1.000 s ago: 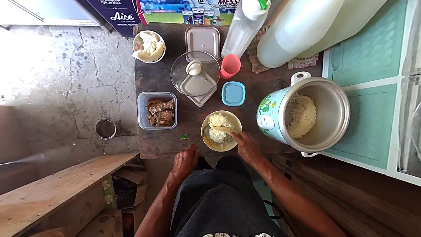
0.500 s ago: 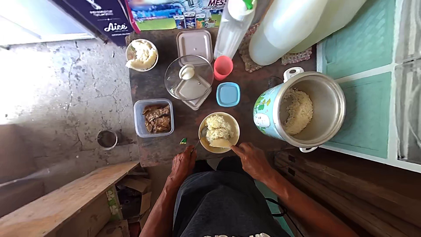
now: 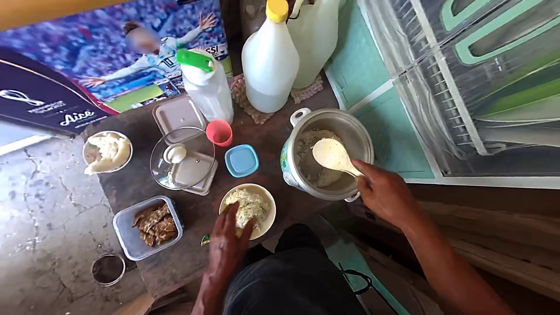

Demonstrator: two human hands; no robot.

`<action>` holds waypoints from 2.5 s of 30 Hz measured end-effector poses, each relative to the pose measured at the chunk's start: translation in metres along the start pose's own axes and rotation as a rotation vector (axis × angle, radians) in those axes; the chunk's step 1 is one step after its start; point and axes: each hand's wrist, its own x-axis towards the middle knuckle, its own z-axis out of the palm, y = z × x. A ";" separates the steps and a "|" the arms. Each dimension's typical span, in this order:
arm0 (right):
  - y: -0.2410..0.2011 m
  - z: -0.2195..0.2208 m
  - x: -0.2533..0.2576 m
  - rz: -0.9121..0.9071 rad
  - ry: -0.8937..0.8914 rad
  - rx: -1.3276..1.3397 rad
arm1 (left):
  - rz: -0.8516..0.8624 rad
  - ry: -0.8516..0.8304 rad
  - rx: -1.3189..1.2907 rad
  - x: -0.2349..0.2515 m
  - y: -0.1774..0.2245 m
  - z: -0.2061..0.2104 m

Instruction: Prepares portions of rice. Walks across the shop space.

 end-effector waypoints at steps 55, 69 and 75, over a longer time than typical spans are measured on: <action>0.028 0.072 0.108 -0.477 0.013 -0.350 | 0.187 -0.135 -0.278 0.123 0.056 0.091; 0.035 0.030 0.092 -0.475 -0.045 -0.365 | 0.177 -0.157 -0.283 0.118 0.051 0.088; 0.030 0.054 0.097 -0.450 -0.139 -0.290 | 0.197 -0.145 -0.227 0.103 0.050 0.087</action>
